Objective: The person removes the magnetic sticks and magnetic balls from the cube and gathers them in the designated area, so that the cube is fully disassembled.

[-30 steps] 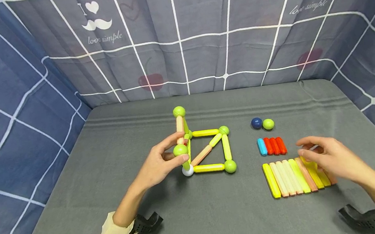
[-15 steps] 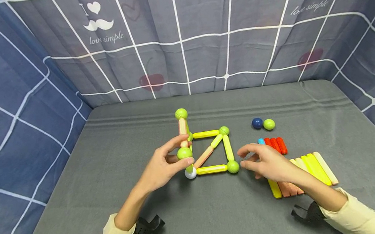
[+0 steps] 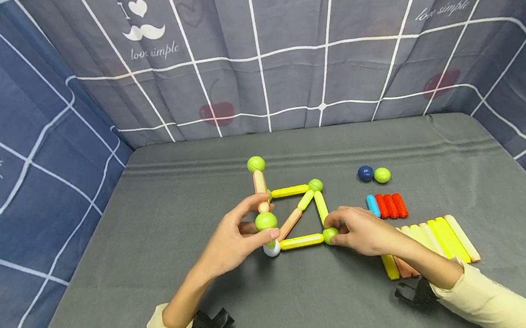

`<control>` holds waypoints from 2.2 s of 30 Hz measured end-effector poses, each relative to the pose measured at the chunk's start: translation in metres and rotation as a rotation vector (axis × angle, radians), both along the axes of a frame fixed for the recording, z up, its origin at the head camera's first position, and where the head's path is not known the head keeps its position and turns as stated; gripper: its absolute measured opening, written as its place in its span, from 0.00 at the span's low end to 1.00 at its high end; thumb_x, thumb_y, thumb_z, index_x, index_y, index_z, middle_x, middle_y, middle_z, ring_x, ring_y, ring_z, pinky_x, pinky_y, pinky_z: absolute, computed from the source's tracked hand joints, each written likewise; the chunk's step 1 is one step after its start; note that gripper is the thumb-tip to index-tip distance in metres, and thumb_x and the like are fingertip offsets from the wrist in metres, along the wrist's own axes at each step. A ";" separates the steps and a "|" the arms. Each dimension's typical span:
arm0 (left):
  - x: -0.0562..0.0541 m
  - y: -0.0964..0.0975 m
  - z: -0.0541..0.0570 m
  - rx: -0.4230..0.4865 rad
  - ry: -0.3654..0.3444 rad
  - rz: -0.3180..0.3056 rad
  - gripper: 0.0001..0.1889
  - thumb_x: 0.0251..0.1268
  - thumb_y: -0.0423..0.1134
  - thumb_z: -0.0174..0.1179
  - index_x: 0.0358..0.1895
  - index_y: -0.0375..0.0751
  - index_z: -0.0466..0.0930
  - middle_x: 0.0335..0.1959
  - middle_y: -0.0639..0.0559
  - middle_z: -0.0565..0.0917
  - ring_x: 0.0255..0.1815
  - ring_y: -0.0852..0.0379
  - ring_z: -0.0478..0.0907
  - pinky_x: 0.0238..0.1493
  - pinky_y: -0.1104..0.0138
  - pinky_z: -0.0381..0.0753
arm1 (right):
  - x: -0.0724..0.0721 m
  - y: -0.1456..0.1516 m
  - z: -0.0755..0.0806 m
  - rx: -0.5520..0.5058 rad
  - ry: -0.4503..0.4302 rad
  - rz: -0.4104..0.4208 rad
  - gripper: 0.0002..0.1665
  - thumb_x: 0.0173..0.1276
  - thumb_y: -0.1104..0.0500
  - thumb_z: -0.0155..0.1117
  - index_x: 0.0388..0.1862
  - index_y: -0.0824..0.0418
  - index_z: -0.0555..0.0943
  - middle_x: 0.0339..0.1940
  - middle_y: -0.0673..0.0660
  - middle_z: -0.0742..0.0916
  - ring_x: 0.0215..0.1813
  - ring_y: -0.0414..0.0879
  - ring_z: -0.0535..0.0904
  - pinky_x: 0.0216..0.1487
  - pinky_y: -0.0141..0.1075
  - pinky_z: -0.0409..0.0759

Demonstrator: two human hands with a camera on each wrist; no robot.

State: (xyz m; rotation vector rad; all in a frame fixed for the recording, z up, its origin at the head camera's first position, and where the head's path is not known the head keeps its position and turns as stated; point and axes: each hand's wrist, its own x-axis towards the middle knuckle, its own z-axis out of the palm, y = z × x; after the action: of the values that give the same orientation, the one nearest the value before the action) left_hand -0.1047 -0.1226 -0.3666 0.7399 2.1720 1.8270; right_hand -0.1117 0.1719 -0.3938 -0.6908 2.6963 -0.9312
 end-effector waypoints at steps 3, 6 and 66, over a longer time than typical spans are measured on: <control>0.004 0.001 0.000 0.013 0.002 -0.025 0.31 0.62 0.31 0.67 0.68 0.46 0.69 0.58 0.44 0.75 0.36 0.39 0.84 0.38 0.66 0.81 | -0.007 0.002 0.001 0.013 -0.010 0.017 0.11 0.60 0.65 0.72 0.43 0.61 0.85 0.37 0.48 0.83 0.36 0.40 0.76 0.37 0.36 0.76; 0.009 0.004 0.000 0.036 -0.011 -0.065 0.31 0.64 0.31 0.65 0.69 0.46 0.68 0.59 0.43 0.72 0.42 0.45 0.85 0.42 0.63 0.83 | -0.017 0.007 0.003 -0.021 -0.069 0.019 0.11 0.61 0.68 0.70 0.43 0.63 0.83 0.35 0.51 0.83 0.29 0.41 0.77 0.30 0.36 0.78; 0.005 -0.013 0.008 -0.329 0.431 0.183 0.15 0.68 0.35 0.64 0.56 0.48 0.83 0.49 0.52 0.71 0.47 0.57 0.76 0.48 0.61 0.82 | -0.106 0.000 0.008 -0.166 -0.323 -0.079 0.18 0.69 0.74 0.58 0.57 0.76 0.75 0.53 0.74 0.78 0.20 0.48 0.79 0.30 0.48 0.84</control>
State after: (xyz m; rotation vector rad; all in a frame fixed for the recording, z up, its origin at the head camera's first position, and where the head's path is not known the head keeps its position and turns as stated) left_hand -0.0993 -0.1352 -0.3590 0.9519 2.8062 1.4195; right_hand -0.2173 0.1724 -0.3857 -0.4213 2.3960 -1.1839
